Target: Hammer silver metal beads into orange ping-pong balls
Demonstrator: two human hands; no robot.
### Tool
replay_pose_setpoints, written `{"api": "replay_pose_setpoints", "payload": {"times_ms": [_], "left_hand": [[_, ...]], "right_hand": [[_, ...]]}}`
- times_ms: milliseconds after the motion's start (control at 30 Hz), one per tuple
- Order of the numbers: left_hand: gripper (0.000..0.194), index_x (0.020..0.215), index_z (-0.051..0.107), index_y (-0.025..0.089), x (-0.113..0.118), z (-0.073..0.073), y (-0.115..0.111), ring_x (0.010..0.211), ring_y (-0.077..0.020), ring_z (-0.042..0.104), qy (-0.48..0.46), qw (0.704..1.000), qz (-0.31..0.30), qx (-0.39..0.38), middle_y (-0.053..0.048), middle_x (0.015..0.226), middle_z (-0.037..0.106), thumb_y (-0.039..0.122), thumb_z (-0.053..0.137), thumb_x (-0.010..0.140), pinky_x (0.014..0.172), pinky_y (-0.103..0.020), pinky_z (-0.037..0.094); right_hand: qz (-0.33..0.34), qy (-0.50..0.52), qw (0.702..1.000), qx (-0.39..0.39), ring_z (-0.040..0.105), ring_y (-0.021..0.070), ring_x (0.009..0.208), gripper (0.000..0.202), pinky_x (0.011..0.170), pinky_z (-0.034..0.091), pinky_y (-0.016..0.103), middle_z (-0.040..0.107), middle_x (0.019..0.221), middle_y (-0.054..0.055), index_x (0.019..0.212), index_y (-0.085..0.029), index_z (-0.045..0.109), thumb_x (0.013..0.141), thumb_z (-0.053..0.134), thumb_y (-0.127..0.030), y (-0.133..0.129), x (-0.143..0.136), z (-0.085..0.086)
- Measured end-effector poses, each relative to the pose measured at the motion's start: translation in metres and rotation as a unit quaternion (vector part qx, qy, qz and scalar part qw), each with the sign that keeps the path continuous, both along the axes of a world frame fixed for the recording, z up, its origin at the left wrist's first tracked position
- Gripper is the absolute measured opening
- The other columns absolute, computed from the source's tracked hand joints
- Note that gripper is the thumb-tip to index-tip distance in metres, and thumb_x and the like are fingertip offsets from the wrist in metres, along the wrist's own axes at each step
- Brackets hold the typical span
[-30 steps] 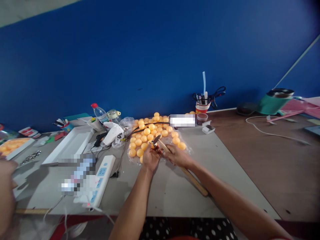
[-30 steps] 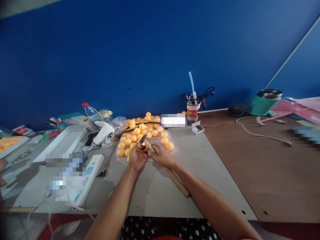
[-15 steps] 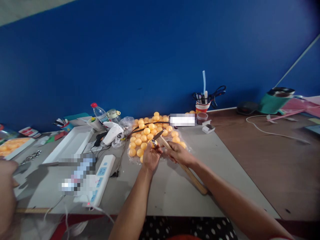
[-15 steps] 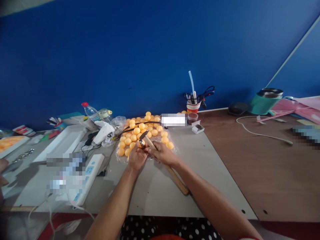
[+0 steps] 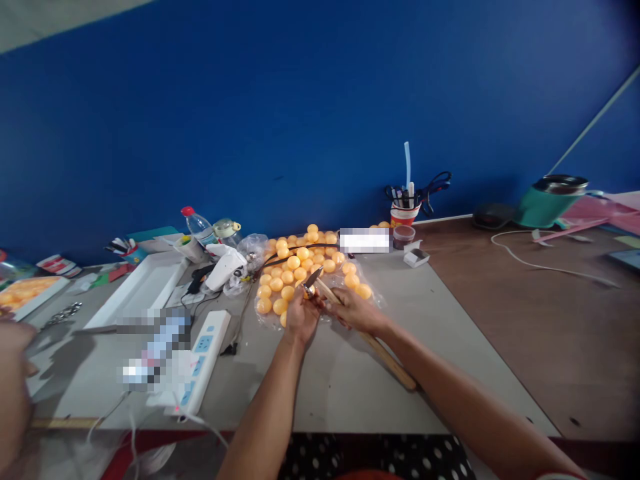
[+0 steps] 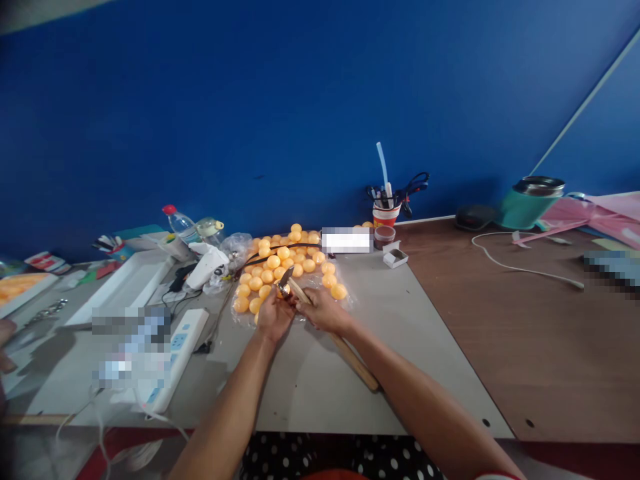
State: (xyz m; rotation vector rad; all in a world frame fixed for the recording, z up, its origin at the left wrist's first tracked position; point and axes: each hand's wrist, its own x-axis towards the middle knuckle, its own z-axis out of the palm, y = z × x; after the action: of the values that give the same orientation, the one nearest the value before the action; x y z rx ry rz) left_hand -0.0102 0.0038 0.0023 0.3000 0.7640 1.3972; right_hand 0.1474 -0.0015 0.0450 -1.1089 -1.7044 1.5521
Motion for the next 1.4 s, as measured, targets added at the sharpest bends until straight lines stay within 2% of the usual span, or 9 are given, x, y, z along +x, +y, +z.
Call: {"api": "replay_pose_setpoints", "payload": {"times_ms": [167, 333, 533, 800, 933, 1100, 1233, 1300, 1400], "left_hand": [[0.026, 0.076, 0.060, 0.015, -0.0004, 0.0010, -0.0006, 0.060, -0.0121, 0.056, -0.001, 1.000, -0.007, 0.013, -0.004, 0.074, 0.062, 0.037, 0.062, 0.089, 0.063, -0.027, 0.048], [0.028, 0.076, 0.061, 0.015, -0.0004, 0.0012, 0.0008, 0.060, -0.0135, 0.057, -0.007, 1.000, 0.006, -0.003, -0.003, 0.069, 0.059, 0.038, 0.058, 0.091, 0.059, -0.027, 0.047], [0.032, 0.075, 0.059, 0.015, -0.0013, 0.0051, -0.0002, 0.057, -0.0114, 0.055, -0.023, 1.000, -0.003, 0.004, -0.005, 0.073, 0.063, 0.041, 0.056, 0.094, 0.060, -0.026, 0.048], [0.040, 0.072, 0.058, 0.017, -0.0011, 0.0045, -0.0005, 0.057, -0.0118, 0.057, -0.024, 1.000, 0.014, 0.014, -0.003, 0.068, 0.062, 0.053, 0.060, 0.089, 0.055, -0.025, 0.047], [0.045, 0.069, 0.056, 0.016, -0.0015, 0.0051, -0.0004, 0.052, -0.0111, 0.053, -0.027, 1.000, 0.007, -0.010, -0.002, 0.064, 0.058, 0.055, 0.054, 0.092, 0.053, -0.026, 0.046], [0.034, 0.079, 0.059, 0.017, -0.0019, 0.0060, -0.0016, 0.052, -0.0083, 0.050, -0.031, 0.999, -0.005, 0.023, -0.002, 0.071, 0.060, 0.048, 0.060, 0.090, 0.057, -0.024, 0.047], [0.023, 0.088, 0.063, 0.018, -0.0034, 0.0046, -0.0021, 0.056, -0.0086, 0.053, -0.035, 0.999, -0.001, 0.024, -0.001, 0.076, 0.063, 0.041, 0.066, 0.086, 0.060, -0.025, 0.047], [0.020, 0.095, 0.064, 0.020, -0.0038, 0.0043, -0.0024, 0.059, -0.0101, 0.057, -0.032, 0.999, -0.005, 0.043, -0.001, 0.078, 0.064, 0.034, 0.070, 0.082, 0.063, -0.026, 0.048], [0.026, 0.095, 0.064, 0.022, -0.0030, 0.0050, -0.0024, 0.068, -0.0136, 0.064, -0.026, 0.997, -0.008, 0.072, 0.001, 0.079, 0.066, 0.018, 0.074, 0.071, 0.068, -0.028, 0.049]], "right_hand": [[0.021, 0.064, 0.998, 0.009, 0.041, 0.0077, 0.038, 0.011, 0.038, 0.035, 0.019, 0.046, 0.049, -0.009, 0.091, -0.020, 0.055, 0.086, 0.056, -0.030, -0.0001, 0.0006, 0.0000], [0.007, -0.011, 1.000, 0.006, 0.045, 0.0084, 0.038, 0.009, 0.036, 0.036, 0.019, 0.047, 0.050, -0.008, 0.083, -0.021, 0.055, 0.083, 0.060, -0.028, 0.0000, -0.0001, -0.0002], [0.018, 0.074, 0.997, -0.001, 0.041, 0.0074, 0.038, 0.015, 0.038, 0.034, 0.019, 0.046, 0.051, -0.009, 0.093, -0.020, 0.055, 0.085, 0.058, -0.033, -0.0002, 0.0014, -0.0010], [0.038, 0.054, 0.998, 0.009, 0.041, 0.0081, 0.038, 0.015, 0.038, 0.034, 0.019, 0.047, 0.050, -0.009, 0.096, -0.020, 0.056, 0.084, 0.058, -0.029, -0.0015, 0.0000, -0.0054], [0.027, 0.008, 1.000, 0.006, 0.043, 0.0081, 0.038, 0.010, 0.037, 0.034, 0.019, 0.047, 0.050, -0.008, 0.084, -0.020, 0.054, 0.083, 0.059, -0.029, -0.0022, -0.0010, -0.0021], [0.025, 0.092, 0.995, -0.004, 0.039, 0.0068, 0.037, 0.021, 0.037, 0.031, 0.019, 0.045, 0.051, -0.010, 0.098, -0.019, 0.056, 0.085, 0.058, -0.035, -0.0014, 0.0013, 0.0001], [0.030, 0.096, 0.995, -0.004, 0.039, 0.0068, 0.037, 0.023, 0.037, 0.029, 0.019, 0.045, 0.051, -0.010, 0.098, -0.019, 0.056, 0.084, 0.060, -0.037, -0.0004, 0.0021, -0.0013], [0.035, 0.097, 0.995, 0.001, 0.039, 0.0068, 0.037, 0.022, 0.037, 0.030, 0.019, 0.044, 0.051, -0.010, 0.097, -0.019, 0.056, 0.085, 0.060, -0.037, -0.0008, 0.0019, -0.0010], [0.030, 0.091, 0.995, 0.008, 0.039, 0.0068, 0.037, 0.020, 0.038, 0.030, 0.020, 0.044, 0.051, -0.010, 0.097, -0.019, 0.055, 0.086, 0.058, -0.036, -0.0019, 0.0018, 0.0003]]}}
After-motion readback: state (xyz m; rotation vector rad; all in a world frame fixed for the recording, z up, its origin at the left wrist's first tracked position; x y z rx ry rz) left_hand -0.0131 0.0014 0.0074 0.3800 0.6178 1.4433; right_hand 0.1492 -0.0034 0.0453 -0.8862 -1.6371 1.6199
